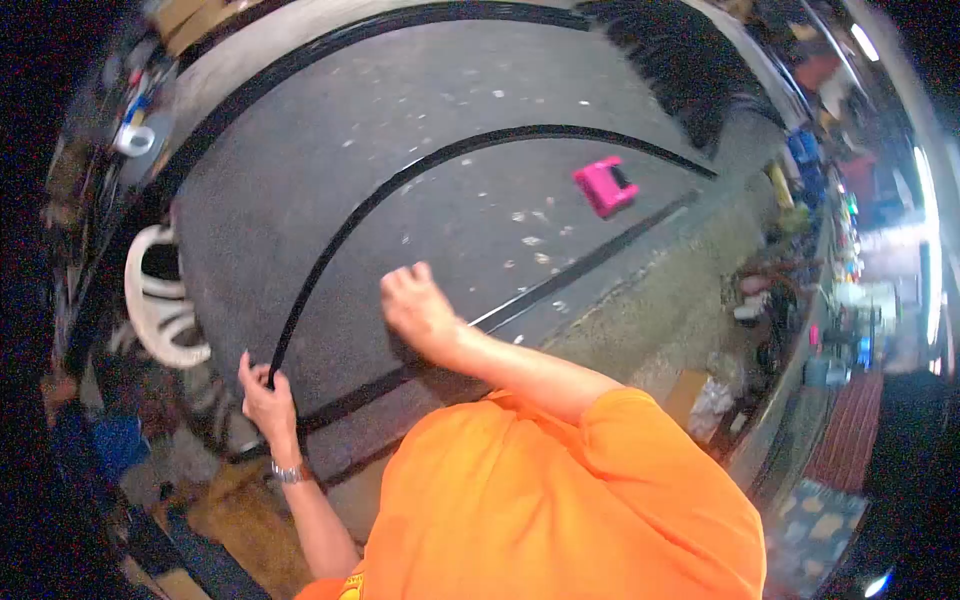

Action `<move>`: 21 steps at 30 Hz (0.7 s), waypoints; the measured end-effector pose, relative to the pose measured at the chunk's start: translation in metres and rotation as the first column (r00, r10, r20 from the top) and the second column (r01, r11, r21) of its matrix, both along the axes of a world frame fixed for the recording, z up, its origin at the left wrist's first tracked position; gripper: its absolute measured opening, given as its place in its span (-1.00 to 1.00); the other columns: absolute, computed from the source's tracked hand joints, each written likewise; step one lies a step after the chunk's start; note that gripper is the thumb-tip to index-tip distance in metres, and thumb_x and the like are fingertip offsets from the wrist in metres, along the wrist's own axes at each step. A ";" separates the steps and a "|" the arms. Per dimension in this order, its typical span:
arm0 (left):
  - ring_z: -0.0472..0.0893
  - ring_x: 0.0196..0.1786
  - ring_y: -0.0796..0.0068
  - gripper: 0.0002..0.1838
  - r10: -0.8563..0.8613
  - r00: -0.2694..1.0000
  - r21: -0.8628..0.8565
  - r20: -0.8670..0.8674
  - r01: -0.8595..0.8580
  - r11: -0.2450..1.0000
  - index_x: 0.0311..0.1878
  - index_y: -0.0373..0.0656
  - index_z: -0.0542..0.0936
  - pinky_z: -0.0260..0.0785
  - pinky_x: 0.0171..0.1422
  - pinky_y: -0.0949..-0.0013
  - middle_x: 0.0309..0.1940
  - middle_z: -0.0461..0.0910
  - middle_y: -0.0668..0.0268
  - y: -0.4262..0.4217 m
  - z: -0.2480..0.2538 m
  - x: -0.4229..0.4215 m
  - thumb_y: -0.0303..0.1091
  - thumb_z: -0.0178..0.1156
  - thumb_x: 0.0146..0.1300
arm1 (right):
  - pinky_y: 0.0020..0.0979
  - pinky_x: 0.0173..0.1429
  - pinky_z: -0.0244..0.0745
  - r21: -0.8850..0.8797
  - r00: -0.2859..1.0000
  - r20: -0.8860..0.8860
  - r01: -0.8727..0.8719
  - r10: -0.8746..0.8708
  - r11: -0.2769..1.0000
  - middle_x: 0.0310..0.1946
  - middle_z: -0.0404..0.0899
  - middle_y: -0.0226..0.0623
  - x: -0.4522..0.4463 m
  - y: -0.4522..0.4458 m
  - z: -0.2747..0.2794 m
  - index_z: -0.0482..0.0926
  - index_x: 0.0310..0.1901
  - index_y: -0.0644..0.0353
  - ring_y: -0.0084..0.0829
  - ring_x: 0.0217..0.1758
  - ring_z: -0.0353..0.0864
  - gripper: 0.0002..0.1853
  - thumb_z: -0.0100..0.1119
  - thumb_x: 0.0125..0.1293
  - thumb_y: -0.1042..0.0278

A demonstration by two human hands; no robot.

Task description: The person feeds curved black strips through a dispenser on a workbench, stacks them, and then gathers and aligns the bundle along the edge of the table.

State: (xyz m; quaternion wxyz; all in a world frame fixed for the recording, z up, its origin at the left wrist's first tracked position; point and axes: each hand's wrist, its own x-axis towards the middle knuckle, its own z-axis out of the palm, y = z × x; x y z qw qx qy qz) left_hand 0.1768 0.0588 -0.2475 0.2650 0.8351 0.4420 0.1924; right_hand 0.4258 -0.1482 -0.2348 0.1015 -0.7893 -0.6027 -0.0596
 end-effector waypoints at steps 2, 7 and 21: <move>0.68 -0.05 0.21 -0.28 0.019 1.000 -0.070 -0.007 -0.019 0.997 0.47 -0.13 0.33 0.40 0.24 0.11 -0.14 0.69 0.26 -0.003 0.007 0.003 -0.42 0.28 0.21 | -0.14 0.05 0.29 -0.012 0.998 0.033 -0.045 0.046 0.999 -0.30 0.44 -0.34 -0.009 -0.003 0.007 0.57 -0.49 0.01 -0.31 -0.09 0.47 -0.95 0.17 0.07 0.32; 0.65 -0.06 0.31 -0.19 0.007 0.981 -0.132 -0.192 -0.033 0.991 0.52 -0.06 0.30 0.37 0.21 0.16 -0.13 0.68 0.33 0.005 0.010 0.003 -0.35 0.38 0.19 | -0.12 0.16 0.28 0.059 0.995 -0.090 -0.044 0.049 0.997 -0.26 0.42 -0.39 0.004 -0.017 0.015 0.65 -0.33 0.06 -0.36 -0.05 0.44 -0.86 0.30 0.05 0.28; 0.29 0.56 0.17 -0.07 0.080 0.701 0.138 -0.709 0.027 0.990 0.58 0.11 0.24 -0.16 0.50 -0.40 0.52 0.36 0.28 -0.015 0.034 0.136 -0.06 0.45 0.15 | -0.01 0.22 0.32 0.161 0.994 -0.107 -0.007 0.024 0.987 -0.17 0.50 -0.30 0.159 -0.191 0.022 0.69 -0.42 0.01 -0.29 0.12 0.47 -0.93 0.25 0.10 0.29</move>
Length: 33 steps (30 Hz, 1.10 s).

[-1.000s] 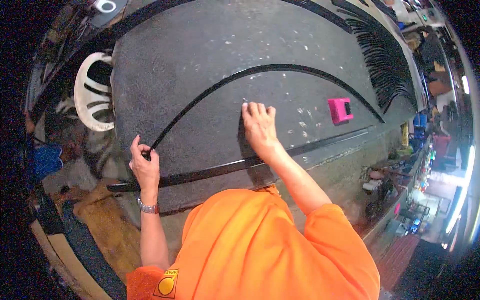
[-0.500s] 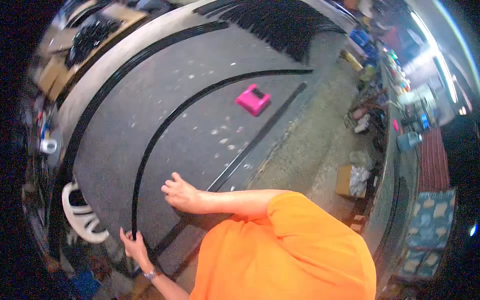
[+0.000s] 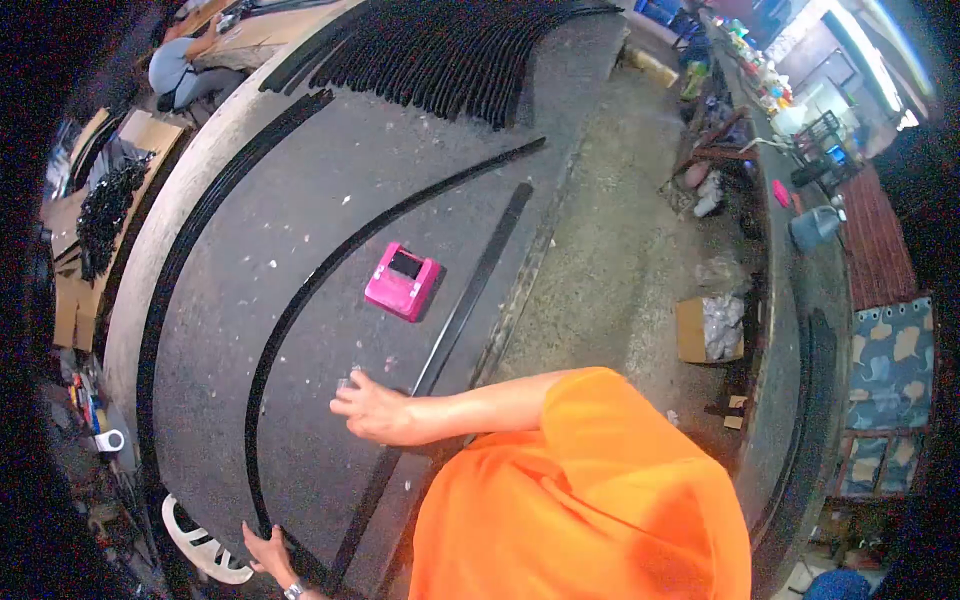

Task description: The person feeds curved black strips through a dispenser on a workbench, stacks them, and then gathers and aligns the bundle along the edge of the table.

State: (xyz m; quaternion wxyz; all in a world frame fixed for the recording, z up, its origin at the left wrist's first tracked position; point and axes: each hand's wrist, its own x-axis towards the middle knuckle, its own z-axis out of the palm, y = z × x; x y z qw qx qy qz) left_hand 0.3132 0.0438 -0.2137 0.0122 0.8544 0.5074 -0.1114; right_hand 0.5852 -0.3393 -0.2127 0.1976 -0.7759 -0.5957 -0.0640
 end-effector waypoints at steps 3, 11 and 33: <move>0.36 0.51 0.19 -0.08 -0.019 0.999 -0.008 -0.051 0.019 1.000 0.55 0.10 0.26 -0.21 0.54 -0.43 0.47 0.39 0.29 0.007 -0.003 0.019 -0.22 0.38 0.07 | -0.02 0.11 0.34 0.070 0.961 -0.105 0.263 -0.255 0.962 -0.12 0.57 -0.30 0.060 -0.055 0.023 0.67 -0.18 0.00 -0.26 0.12 0.54 -0.78 0.27 0.07 0.38; 0.52 0.36 0.15 -0.24 -0.066 0.994 -0.069 -0.090 0.060 0.996 0.42 -0.04 0.38 0.00 0.44 -0.39 0.31 0.56 0.19 0.016 -0.011 0.028 -0.31 0.28 0.05 | 0.02 0.24 0.28 -0.043 0.597 0.339 0.781 -0.727 0.622 0.09 0.52 -0.33 0.274 -0.235 0.010 0.43 0.34 0.02 -0.26 0.24 0.46 -0.29 0.30 0.06 0.49; 0.56 -0.10 0.43 -0.25 -0.206 0.945 0.508 0.254 0.051 0.860 0.37 0.00 0.43 0.18 0.11 0.14 -0.24 0.57 0.52 -0.008 0.010 -0.042 -0.57 0.24 0.00 | 0.24 0.37 0.25 -0.540 0.721 0.495 0.693 -0.485 0.478 0.08 0.69 -0.22 0.379 -0.238 -0.052 0.22 0.52 -0.14 -0.16 0.12 0.68 -0.19 0.18 0.20 0.50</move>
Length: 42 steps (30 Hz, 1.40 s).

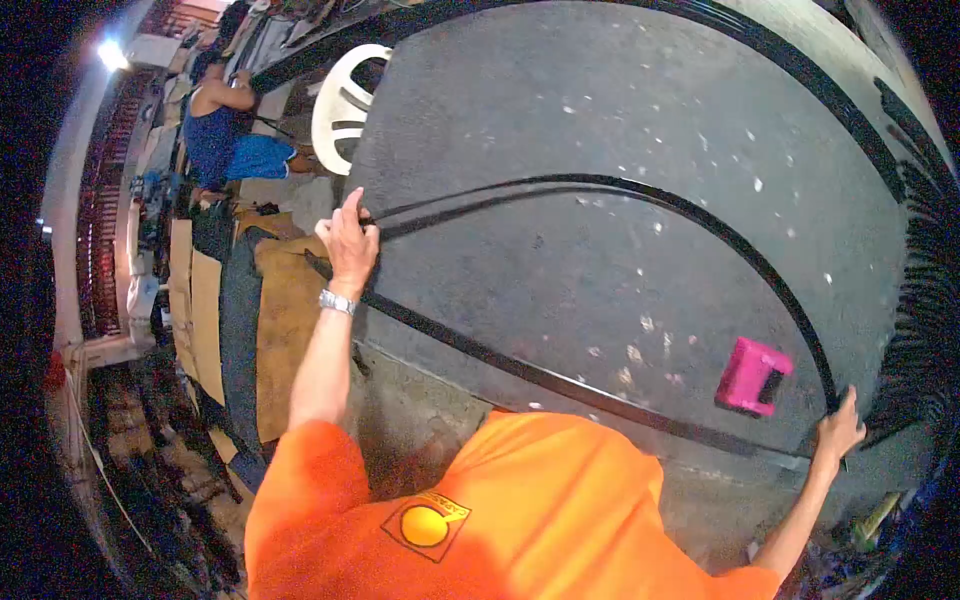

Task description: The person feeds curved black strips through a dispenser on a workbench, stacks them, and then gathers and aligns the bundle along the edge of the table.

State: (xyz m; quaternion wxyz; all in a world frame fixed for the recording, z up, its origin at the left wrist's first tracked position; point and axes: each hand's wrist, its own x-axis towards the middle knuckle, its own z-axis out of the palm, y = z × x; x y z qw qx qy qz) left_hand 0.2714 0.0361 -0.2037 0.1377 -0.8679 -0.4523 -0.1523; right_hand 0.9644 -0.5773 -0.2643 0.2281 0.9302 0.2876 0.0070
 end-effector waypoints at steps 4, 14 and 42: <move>0.55 -0.09 0.48 -0.25 0.010 0.987 0.114 0.159 -0.029 0.993 0.34 -0.01 0.43 0.14 0.14 0.15 -0.21 0.58 0.58 -0.018 0.015 0.005 -0.57 0.31 -0.03 | 0.26 0.37 0.25 -0.086 0.996 -0.019 0.087 -0.089 0.993 0.09 0.70 -0.21 0.005 0.004 0.003 0.18 0.53 -0.17 -0.16 0.12 0.69 -0.20 0.17 0.24 0.49; 0.61 -0.05 0.43 -0.26 0.118 0.972 -0.239 0.203 -0.068 0.969 0.45 0.02 0.38 0.17 0.17 0.12 -0.27 0.61 0.50 -0.006 0.004 0.010 -0.46 0.24 0.11 | 0.23 0.41 0.20 -0.048 0.997 -0.027 0.077 -0.078 0.996 -0.07 0.75 -0.20 -0.005 0.017 0.011 0.23 0.48 -0.14 -0.12 0.05 0.74 -0.15 0.28 0.13 0.56; 0.67 -0.16 0.19 -0.03 -0.049 0.999 -0.247 -0.020 0.043 0.968 0.57 0.09 0.18 0.32 0.12 0.12 -0.28 0.66 0.30 0.322 0.002 0.172 -0.59 0.35 0.08 | 0.24 0.24 0.25 0.315 0.986 0.058 -0.165 0.155 0.935 -0.21 0.72 -0.13 0.152 0.309 0.038 0.28 0.34 0.09 -0.05 0.01 0.70 -0.27 0.25 0.07 0.58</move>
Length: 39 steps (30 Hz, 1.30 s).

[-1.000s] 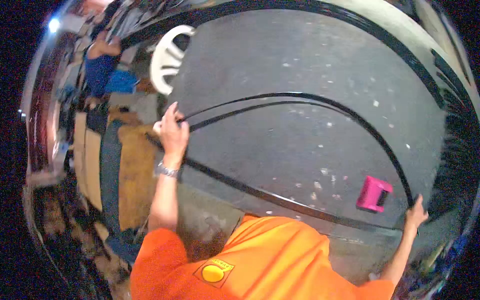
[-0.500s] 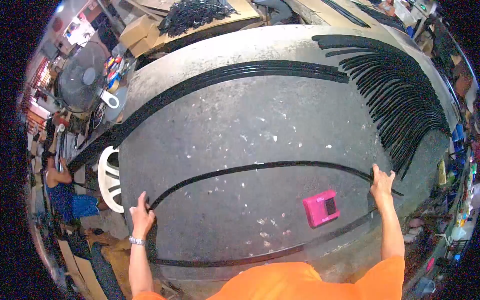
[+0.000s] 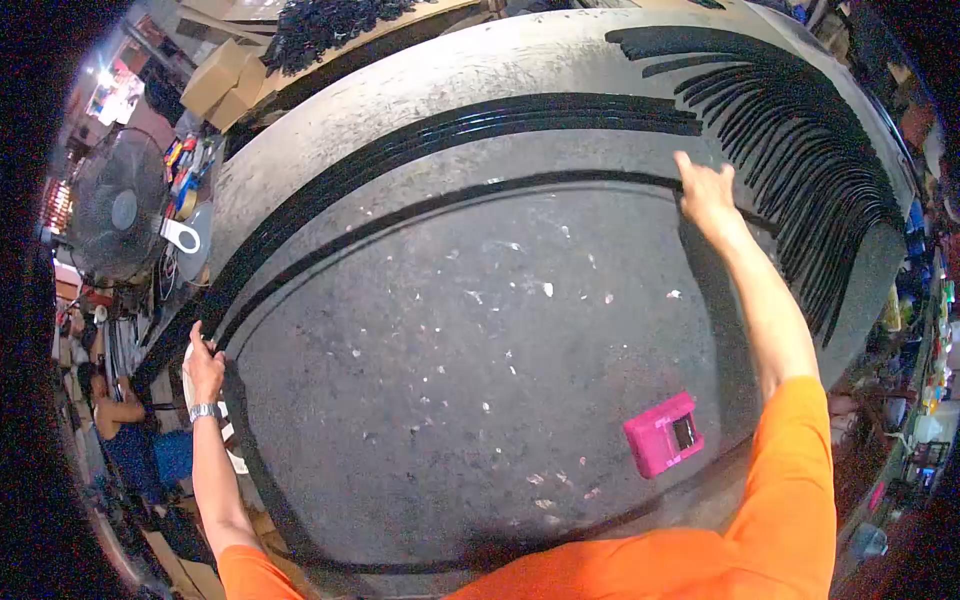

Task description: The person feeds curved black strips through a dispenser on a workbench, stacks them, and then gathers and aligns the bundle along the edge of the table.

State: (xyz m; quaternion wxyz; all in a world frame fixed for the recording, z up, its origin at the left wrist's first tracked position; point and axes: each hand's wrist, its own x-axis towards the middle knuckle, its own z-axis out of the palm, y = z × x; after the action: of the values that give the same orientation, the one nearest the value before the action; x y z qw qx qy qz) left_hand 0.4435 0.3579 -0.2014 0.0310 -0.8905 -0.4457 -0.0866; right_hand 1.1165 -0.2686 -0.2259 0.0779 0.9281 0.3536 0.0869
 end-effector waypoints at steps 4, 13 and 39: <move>0.70 -0.08 0.21 -0.12 0.063 0.998 -0.009 0.000 -0.063 0.998 0.51 0.08 0.23 0.25 0.19 0.08 -0.26 0.69 0.34 0.029 -0.012 0.030 -0.56 0.35 0.11 | 0.21 0.15 0.26 0.023 0.995 -0.050 0.090 -0.089 0.996 -0.18 0.74 -0.11 0.032 0.061 -0.010 0.30 0.31 0.03 -0.08 0.03 0.72 -0.31 0.25 0.11 0.57; 0.69 -0.02 0.20 -0.15 0.096 0.995 0.007 -0.036 -0.096 0.995 0.48 0.10 0.26 0.26 0.16 0.06 -0.13 0.68 0.34 0.071 -0.042 0.057 -0.47 0.41 0.12 | 0.17 0.15 0.29 0.060 0.990 0.011 0.140 -0.141 0.988 -0.14 0.74 -0.18 0.062 0.112 -0.030 0.35 0.32 0.00 -0.10 0.05 0.71 -0.34 0.31 0.15 0.49; 0.37 0.49 -0.01 -0.50 -0.011 0.993 0.060 0.117 0.004 0.998 0.41 -0.26 0.48 0.18 0.57 0.07 0.45 0.40 -0.05 -0.042 -0.119 0.080 -0.14 -0.08 0.61 | 0.14 0.38 0.40 0.032 0.852 -0.166 0.507 -0.496 0.861 0.34 0.48 -0.11 0.051 0.065 -0.046 0.48 0.35 0.13 -0.01 0.43 0.44 -0.37 -0.10 0.54 -0.21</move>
State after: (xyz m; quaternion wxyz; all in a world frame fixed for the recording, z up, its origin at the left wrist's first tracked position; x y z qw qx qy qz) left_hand 0.5235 0.3159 -0.3200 0.0311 -0.8841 -0.4406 -0.1524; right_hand 1.1674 -0.2032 -0.2721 0.0362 0.9942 0.1007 0.0056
